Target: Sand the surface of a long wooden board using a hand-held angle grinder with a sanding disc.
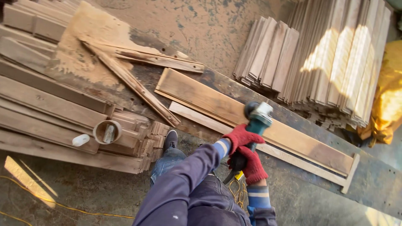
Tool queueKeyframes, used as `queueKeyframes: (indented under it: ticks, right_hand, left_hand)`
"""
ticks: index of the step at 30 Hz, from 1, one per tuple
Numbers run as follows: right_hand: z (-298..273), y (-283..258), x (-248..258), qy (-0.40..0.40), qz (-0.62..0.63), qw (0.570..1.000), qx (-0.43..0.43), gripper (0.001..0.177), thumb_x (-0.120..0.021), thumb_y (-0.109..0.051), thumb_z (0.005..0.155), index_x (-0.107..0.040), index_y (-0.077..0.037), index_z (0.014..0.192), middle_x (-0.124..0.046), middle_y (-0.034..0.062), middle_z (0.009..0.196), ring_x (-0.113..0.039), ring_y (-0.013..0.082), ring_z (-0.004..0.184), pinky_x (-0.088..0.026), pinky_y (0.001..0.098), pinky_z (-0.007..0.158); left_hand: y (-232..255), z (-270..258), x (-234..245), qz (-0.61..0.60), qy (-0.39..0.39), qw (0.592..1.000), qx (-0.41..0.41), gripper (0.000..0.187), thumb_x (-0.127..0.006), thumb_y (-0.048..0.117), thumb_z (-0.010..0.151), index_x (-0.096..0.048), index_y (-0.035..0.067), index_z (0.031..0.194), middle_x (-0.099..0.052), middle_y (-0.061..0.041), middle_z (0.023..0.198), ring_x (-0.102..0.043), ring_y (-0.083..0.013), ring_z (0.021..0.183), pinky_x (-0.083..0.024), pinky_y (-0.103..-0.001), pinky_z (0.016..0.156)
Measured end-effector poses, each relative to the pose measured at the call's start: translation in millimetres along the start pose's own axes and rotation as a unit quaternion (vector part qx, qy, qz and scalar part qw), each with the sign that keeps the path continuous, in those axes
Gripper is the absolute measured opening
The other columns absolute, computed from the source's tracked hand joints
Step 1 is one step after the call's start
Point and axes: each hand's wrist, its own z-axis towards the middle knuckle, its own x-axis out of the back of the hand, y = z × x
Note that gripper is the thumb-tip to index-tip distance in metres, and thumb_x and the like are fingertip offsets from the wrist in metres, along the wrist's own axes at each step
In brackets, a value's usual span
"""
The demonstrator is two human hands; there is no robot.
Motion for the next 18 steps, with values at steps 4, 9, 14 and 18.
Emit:
queueKeyframes:
  ticks: [4, 9, 14, 18]
  right_hand:
    - [9, 5, 55, 0.064, 0.109, 0.991, -0.043, 0.039, -0.081, -0.011, 0.079, -0.068, -0.003, 0.115, -0.067, 0.014, 0.1, -0.064, 0.0238, 0.098, -0.049, 0.0434, 0.099]
    - [55, 27, 111, -0.118, 0.044, 0.991, -0.051, 0.042, -0.061, -0.028, 0.091, -0.066, 0.007, 0.113, -0.07, 0.0258, 0.093, -0.068, 0.0444, 0.078, -0.054, 0.0534, 0.065]
    - [-13, -1, 20, 0.016, 0.044, 0.999, 0.002, 0.03, -0.083, -0.008, 0.072, -0.072, -0.006, 0.101, -0.071, 0.012, 0.088, -0.068, 0.0278, 0.077, -0.057, 0.0485, 0.081]
    - [-2, 5, -10, -0.061, -0.114, 0.992, 0.012, 0.043, -0.09, -0.017, 0.065, -0.072, -0.004, 0.103, -0.07, 0.0158, 0.086, -0.066, 0.0258, 0.071, -0.057, 0.0449, 0.07]
  left_hand:
    - [11, -26, -62, 0.067, -0.025, 0.995, 0.073, 0.071, -0.094, 0.016, 0.062, -0.063, -0.002, 0.123, -0.069, -0.02, 0.11, -0.07, -0.0373, 0.104, -0.055, -0.049, 0.098]
    - [11, -31, -70, 0.281, -0.105, 0.954, -0.009, 0.082, -0.085, 0.037, 0.048, -0.066, -0.002, 0.118, -0.073, -0.016, 0.105, -0.07, -0.0266, 0.09, -0.059, -0.035, 0.085]
    - [-2, -19, -25, 0.093, -0.012, 0.996, 0.008, 0.087, -0.099, 0.015, 0.05, -0.06, 0.002, 0.128, -0.068, -0.022, 0.113, -0.067, -0.0408, 0.11, -0.06, -0.049, 0.092]
    - [22, -44, 19, 0.071, 0.032, 0.997, -0.022, 0.099, -0.102, 0.026, 0.049, -0.058, 0.006, 0.136, -0.067, -0.021, 0.12, -0.064, -0.0395, 0.117, -0.055, -0.049, 0.101]
